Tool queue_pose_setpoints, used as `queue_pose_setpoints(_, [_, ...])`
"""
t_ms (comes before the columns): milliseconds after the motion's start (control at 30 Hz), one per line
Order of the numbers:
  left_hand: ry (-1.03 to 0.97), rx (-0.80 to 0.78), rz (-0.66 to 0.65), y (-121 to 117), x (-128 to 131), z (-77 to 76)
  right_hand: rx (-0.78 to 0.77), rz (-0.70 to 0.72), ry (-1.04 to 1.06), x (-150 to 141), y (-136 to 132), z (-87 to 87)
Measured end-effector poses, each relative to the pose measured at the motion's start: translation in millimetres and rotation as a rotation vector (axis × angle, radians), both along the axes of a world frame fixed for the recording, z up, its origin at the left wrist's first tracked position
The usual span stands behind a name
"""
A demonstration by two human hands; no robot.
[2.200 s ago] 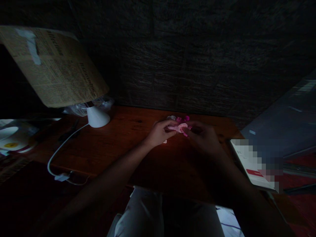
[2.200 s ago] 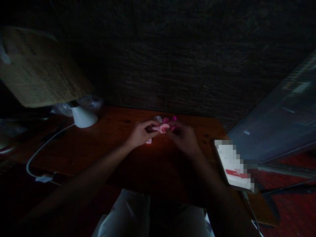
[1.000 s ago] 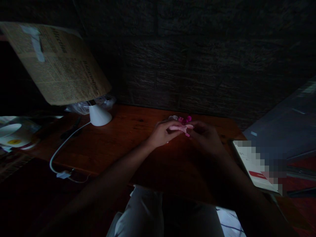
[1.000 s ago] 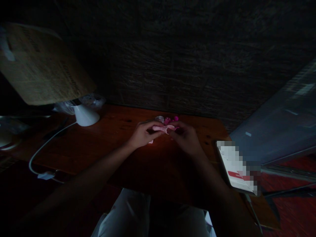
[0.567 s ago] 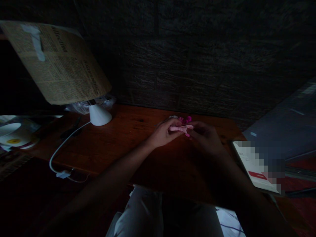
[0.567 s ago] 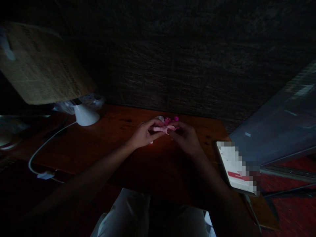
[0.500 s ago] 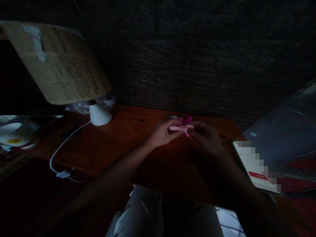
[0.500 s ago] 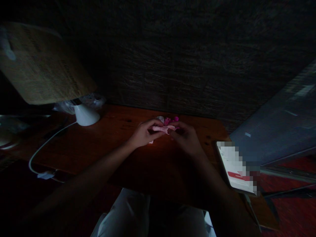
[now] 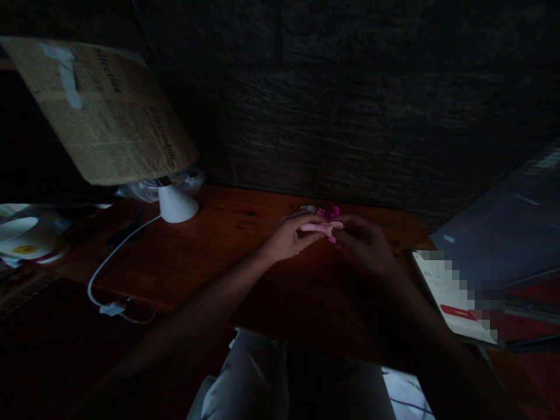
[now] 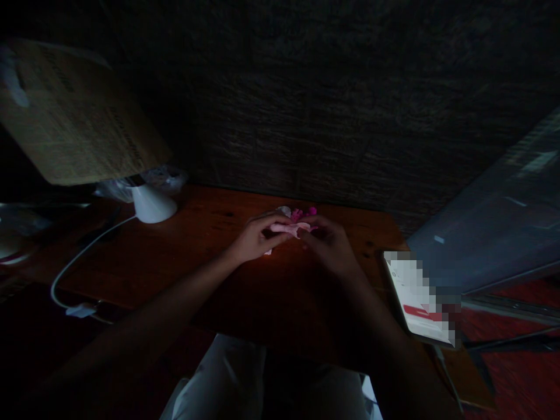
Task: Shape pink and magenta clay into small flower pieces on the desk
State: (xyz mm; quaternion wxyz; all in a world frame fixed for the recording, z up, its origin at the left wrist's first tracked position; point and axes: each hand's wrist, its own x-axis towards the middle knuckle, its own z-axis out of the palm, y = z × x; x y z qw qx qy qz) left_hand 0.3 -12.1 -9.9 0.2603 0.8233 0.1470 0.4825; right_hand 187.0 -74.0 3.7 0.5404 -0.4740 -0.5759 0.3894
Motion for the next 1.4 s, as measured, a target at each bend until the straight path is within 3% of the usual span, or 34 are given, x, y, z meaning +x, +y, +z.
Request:
queue_pose_setpoints(367, [0.031,-0.012,0.033,1,-2,-0.1,0.029,0.003,-0.024,0,1,-2.0])
queue_pose_setpoints(633, [0.044,-0.178,-0.035,3,1,-8.6,0.041,-0.015,0.028,-2,1,0.9])
queue_pose_setpoints(900, [-0.092,-0.396,-0.107,10,4,-11.5,-0.055,-0.061,0.023,4,-1,5.1])
queue_pose_setpoints(1133, [0.037,-0.3,-0.101,3,2,-4.5,0.028,-0.117,-0.049,6,3,-1.8])
queue_pose_setpoints(1400, [-0.043,-0.189,0.014,-7,3,9.2,0.122,-0.152,-0.1,-9,-6,2.5])
